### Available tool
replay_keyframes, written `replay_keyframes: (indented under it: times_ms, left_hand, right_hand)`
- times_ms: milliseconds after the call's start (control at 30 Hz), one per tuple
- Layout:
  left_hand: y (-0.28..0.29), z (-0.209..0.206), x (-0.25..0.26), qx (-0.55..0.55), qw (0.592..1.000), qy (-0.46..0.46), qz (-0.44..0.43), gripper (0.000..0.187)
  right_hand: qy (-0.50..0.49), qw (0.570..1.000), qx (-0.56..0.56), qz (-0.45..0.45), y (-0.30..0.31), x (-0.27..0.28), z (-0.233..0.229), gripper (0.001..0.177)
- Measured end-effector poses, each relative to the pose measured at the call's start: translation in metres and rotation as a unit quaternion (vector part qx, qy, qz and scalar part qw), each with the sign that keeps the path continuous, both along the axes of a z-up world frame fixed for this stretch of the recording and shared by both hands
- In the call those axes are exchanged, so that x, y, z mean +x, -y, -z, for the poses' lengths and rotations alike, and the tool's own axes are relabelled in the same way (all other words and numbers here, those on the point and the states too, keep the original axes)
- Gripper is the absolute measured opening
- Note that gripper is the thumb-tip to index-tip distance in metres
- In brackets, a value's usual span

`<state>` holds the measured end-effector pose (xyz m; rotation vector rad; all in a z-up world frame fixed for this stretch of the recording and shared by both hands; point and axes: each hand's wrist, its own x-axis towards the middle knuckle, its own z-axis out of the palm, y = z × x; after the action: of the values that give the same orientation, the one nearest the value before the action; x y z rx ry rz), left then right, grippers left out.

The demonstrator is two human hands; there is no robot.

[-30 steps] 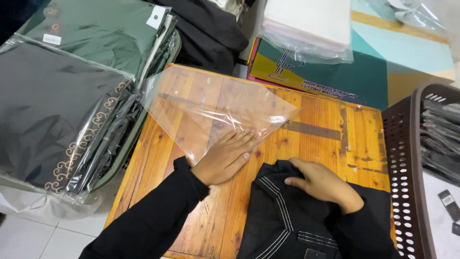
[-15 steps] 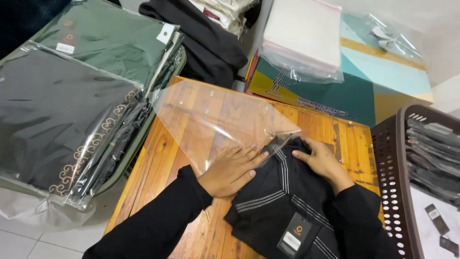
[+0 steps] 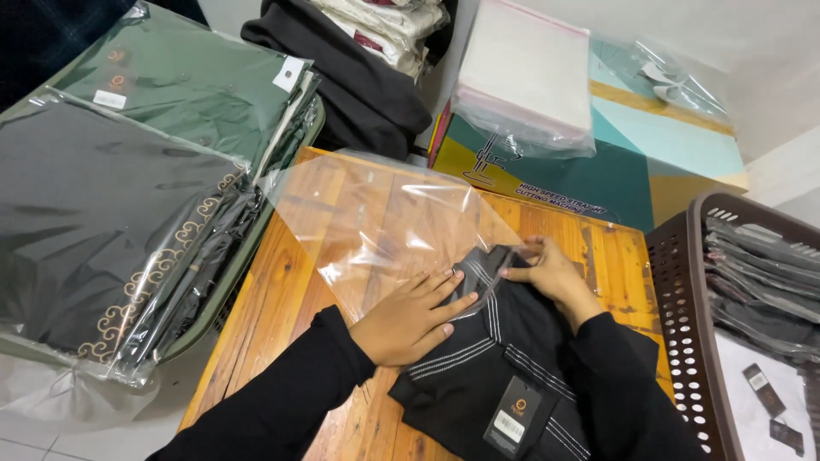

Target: Folding black shirts and placing them into clear plastic bags for final packaging.

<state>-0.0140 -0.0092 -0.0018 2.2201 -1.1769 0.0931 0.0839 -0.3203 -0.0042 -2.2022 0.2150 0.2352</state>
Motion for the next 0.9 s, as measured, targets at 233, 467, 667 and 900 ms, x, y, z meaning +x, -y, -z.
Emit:
replay_keyframes:
  times_ms: [233,467,667,900]
  left_hand:
    - [-0.002,0.005,0.001,-0.034,0.999,0.036,-0.009,0.056]
    - [-0.002,-0.004,0.004,-0.080,0.994,0.068,-0.025,0.053]
    - [-0.001,-0.004,0.002,-0.048,0.998,0.036,-0.021,0.055]
    - [-0.002,-0.009,0.000,-0.034,0.999,0.032,-0.011,0.053]
  right_hand:
    - [0.016,0.965,-0.262,0.009,-0.023,-0.006,-0.045,0.119]
    - [0.161,0.947,-0.275,-0.048,-0.024,-0.039,-0.045,0.095]
    - [0.225,0.972,-0.071,-0.024,-0.004,-0.011,0.005,0.046]
    - [0.211,0.959,-0.191,0.020,-0.011,0.012,0.028,0.036]
